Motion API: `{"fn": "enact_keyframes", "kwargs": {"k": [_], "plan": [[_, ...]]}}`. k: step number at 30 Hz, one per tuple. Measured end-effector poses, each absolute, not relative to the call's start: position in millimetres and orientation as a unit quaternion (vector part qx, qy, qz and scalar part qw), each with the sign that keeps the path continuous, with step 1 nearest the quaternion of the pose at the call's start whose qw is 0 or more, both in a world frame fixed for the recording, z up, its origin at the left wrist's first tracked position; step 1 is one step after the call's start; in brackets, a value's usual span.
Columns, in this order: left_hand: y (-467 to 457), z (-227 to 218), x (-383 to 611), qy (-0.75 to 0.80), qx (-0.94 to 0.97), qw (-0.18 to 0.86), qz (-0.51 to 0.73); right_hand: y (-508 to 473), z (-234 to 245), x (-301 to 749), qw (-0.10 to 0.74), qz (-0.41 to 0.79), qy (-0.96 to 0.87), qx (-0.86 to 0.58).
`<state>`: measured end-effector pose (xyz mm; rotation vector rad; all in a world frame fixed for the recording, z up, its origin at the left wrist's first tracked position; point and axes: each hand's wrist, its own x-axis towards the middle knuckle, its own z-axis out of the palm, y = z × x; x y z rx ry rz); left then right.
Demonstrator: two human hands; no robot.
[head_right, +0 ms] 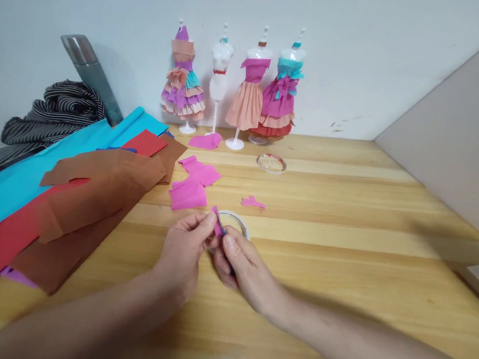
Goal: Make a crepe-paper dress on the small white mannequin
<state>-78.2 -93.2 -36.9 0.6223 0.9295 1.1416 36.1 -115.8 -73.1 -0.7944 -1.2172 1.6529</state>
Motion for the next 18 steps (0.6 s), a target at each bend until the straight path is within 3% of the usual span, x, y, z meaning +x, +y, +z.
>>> {"fn": "enact_keyframes", "kwargs": {"k": [18], "plan": [[-94.9,-39.4,-79.4,0.426,0.27,0.703,0.502,-114.5,-71.2,36.0,0.443,0.675,-0.495,-0.323]]}}
